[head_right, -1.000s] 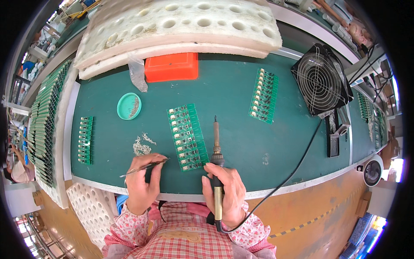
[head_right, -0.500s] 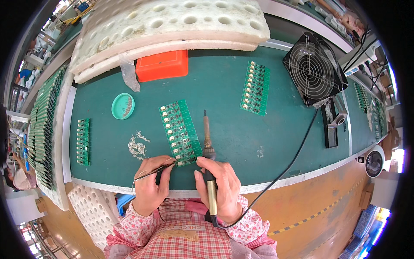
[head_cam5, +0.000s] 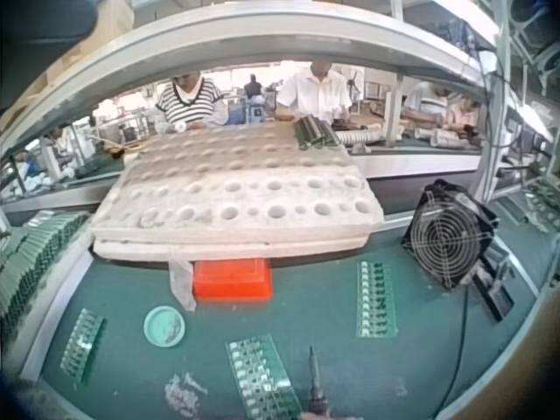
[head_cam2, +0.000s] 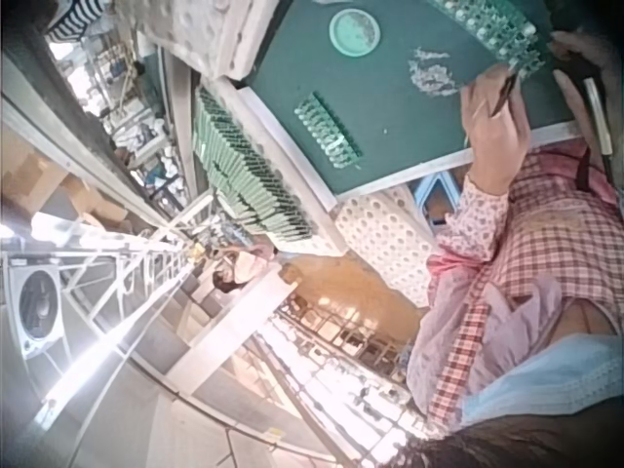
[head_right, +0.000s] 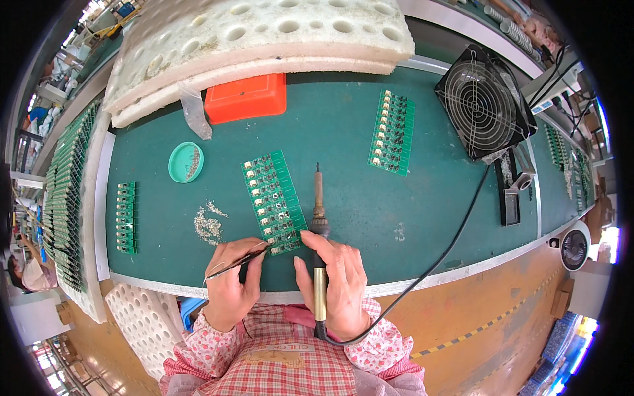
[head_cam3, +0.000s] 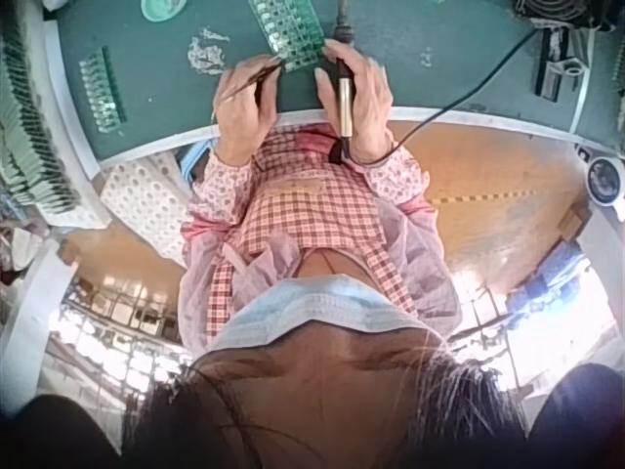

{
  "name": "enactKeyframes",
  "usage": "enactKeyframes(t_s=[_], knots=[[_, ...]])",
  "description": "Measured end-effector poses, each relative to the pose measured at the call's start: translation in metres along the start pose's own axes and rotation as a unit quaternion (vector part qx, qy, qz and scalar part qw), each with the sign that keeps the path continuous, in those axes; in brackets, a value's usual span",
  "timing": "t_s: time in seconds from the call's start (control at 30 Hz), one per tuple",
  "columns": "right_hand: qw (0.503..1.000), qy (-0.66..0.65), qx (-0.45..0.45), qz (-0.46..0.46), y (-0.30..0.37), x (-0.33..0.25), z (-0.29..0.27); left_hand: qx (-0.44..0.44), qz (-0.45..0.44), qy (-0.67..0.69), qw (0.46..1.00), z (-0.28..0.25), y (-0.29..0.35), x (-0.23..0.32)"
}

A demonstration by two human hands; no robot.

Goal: The person solders electronic components onto circuit board strips using a soldering iron, solder wire, and tweezers.

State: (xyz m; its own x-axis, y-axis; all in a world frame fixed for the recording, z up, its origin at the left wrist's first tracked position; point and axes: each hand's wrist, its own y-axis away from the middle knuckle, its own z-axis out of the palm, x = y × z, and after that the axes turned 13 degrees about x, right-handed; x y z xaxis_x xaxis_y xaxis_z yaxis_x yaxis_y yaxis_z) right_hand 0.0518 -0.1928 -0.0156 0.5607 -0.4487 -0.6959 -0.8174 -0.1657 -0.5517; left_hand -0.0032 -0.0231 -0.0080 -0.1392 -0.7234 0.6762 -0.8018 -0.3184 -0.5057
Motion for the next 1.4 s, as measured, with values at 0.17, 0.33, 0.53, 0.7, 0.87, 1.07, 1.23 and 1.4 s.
enactKeyframes(t_s=[0.17, 0.33, 0.53, 0.7, 0.87, 1.07, 1.23, 1.4], knots=[[1.000, -0.007, 0.000, 0.003, 0.001, 0.000, -0.001, 0.002, 0.006, -0.005, 1.000, 0.001, 0.000, 0.000], [1.000, -0.024, 0.012, 0.005, 0.000, -0.001, -0.001, 0.002, 0.008, -0.007, 1.000, 0.001, 0.000, 0.000], [0.996, -0.074, 0.055, -0.007, 0.006, -0.004, -0.017, 0.011, 0.006, -0.005, 1.000, 0.002, 0.000, 0.000], [0.963, -0.232, 0.140, 0.013, 0.025, 0.007, -0.023, 0.013, -0.001, 0.000, 1.000, 0.003, 0.001, -0.001], [0.945, -0.294, 0.142, -0.006, 0.021, 0.009, -0.021, 0.009, -0.009, -0.004, 1.000, 0.003, 0.000, 0.001], [0.954, -0.282, 0.100, -0.010, 0.014, 0.006, -0.023, 0.008, -0.008, -0.004, 1.000, 0.002, 0.000, 0.001], [0.958, -0.276, 0.079, -0.004, 0.012, 0.004, -0.025, 0.008, -0.006, -0.002, 1.000, 0.003, 0.001, 0.000], [0.959, -0.272, 0.077, -0.006, 0.010, 0.002, -0.025, 0.006, -0.004, -0.002, 1.000, 0.002, 0.001, 0.001]])
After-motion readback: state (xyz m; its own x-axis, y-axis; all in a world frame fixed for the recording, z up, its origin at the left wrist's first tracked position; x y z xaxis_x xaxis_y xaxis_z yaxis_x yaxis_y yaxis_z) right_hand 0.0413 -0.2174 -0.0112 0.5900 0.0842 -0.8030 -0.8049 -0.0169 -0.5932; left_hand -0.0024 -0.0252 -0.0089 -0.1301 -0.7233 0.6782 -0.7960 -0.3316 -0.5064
